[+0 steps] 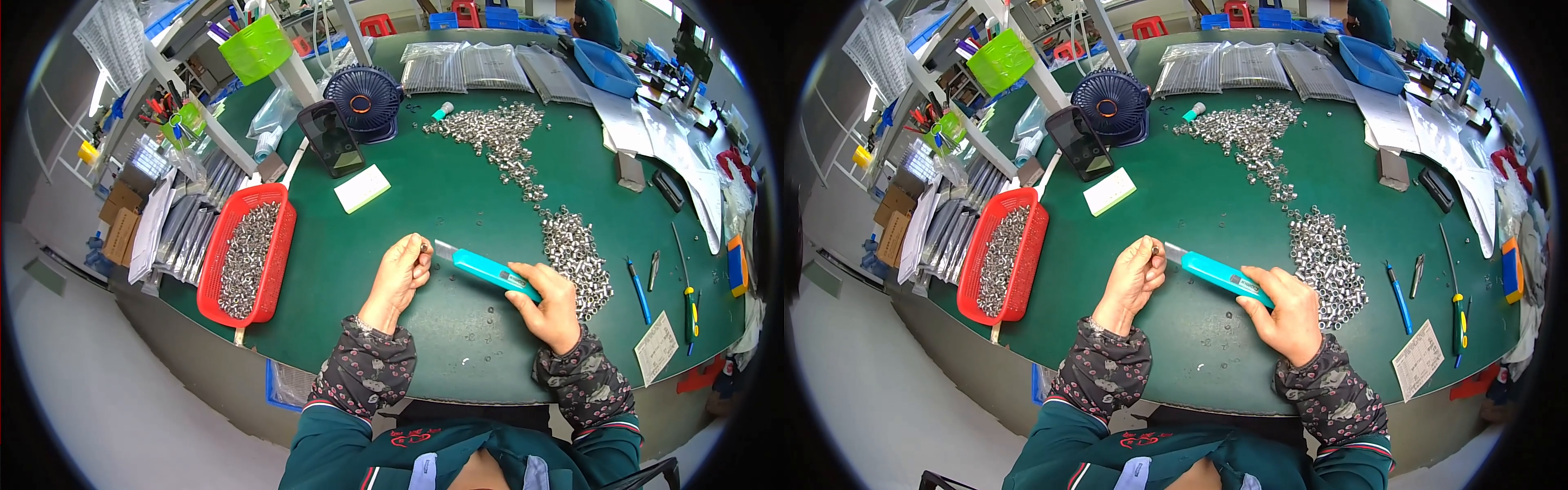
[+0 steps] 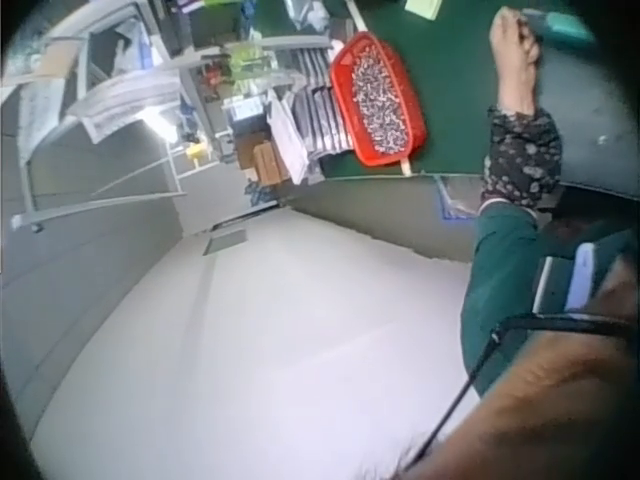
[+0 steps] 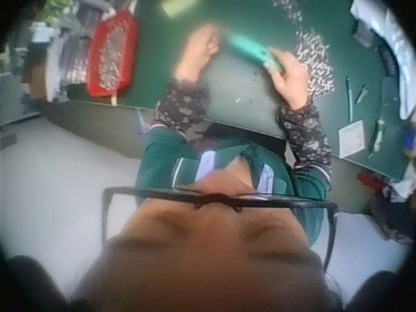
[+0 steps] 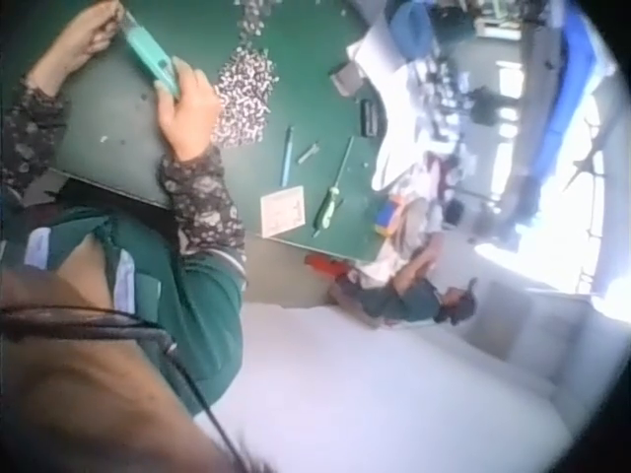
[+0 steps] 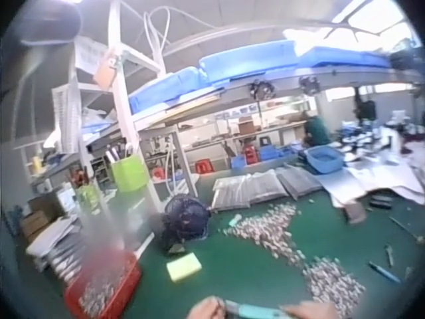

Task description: Scraping small metal components using a utility knife at an assembly workbench.

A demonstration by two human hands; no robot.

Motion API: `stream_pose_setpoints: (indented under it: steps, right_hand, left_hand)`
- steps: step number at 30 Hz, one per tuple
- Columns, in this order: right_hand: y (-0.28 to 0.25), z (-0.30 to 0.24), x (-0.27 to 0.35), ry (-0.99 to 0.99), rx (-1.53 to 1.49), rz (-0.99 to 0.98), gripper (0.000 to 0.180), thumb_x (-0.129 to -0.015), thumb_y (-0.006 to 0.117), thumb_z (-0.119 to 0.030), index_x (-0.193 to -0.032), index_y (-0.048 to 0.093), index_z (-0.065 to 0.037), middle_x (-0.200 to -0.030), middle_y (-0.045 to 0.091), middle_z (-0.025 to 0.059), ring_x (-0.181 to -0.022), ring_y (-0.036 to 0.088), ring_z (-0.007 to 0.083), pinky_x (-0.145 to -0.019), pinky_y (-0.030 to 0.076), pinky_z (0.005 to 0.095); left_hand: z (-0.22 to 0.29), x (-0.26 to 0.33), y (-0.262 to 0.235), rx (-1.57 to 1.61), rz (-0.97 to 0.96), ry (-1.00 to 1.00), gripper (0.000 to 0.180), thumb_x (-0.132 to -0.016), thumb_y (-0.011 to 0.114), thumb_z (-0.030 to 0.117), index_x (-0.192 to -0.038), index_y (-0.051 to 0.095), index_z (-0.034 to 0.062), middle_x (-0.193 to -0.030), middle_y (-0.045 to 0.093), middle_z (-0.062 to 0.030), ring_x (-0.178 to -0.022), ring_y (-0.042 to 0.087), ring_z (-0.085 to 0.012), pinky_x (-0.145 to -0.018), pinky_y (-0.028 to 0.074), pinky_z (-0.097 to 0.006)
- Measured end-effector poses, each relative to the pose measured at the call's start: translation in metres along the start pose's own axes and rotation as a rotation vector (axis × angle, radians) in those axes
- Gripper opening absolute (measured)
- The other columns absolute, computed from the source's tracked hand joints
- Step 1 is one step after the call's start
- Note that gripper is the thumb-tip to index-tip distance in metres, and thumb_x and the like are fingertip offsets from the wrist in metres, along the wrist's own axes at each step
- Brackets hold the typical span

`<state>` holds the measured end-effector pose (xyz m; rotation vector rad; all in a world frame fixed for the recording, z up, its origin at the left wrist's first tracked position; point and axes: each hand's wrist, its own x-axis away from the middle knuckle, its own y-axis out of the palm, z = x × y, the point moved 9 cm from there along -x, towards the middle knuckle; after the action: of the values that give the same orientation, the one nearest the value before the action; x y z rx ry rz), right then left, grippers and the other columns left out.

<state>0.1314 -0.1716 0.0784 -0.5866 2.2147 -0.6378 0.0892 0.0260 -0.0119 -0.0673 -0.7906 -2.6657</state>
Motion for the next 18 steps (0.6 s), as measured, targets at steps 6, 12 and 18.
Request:
stream_pose_setpoints:
  steps: [6,12,18]
  right_hand:
    - [0.009,0.005,0.001,0.049,-0.084,-0.085,0.028,-0.066,0.063,-0.015,-0.092,0.059,-0.006,-0.063,0.049,0.0099,-0.054,0.05,0.0257,-0.049,0.04,0.0334]
    - [-0.002,0.001,-0.004,0.031,0.064,-0.065,0.028,-0.066,0.064,-0.016,-0.091,0.058,-0.005,-0.065,0.052,0.0102,-0.054,0.051,0.0258,-0.049,0.04,0.0328]
    - [0.004,0.007,-0.002,0.034,-0.092,-0.109,0.03,-0.066,0.063,-0.016,-0.093,0.058,-0.006,-0.066,0.052,0.0103,-0.054,0.052,0.0258,-0.049,0.041,0.0327]
  left_hand:
    - [0.003,0.001,0.004,-0.107,0.0,0.02,0.027,-0.087,0.043,0.028,-0.076,0.049,0.0041,-0.058,0.039,0.0017,-0.042,0.027,-0.0029,-0.035,0.02,-0.016]
    - [0.005,0.002,0.001,-0.337,0.033,0.001,0.028,-0.087,0.045,0.029,-0.074,0.048,0.0048,-0.054,0.037,0.0027,-0.039,0.025,-0.0018,-0.034,0.018,-0.016]
    - [0.001,0.001,-0.005,-0.232,0.062,-0.003,0.028,-0.086,0.046,0.03,-0.073,0.049,0.0059,-0.058,0.039,0.0026,-0.04,0.026,-0.0008,-0.034,0.018,-0.015]
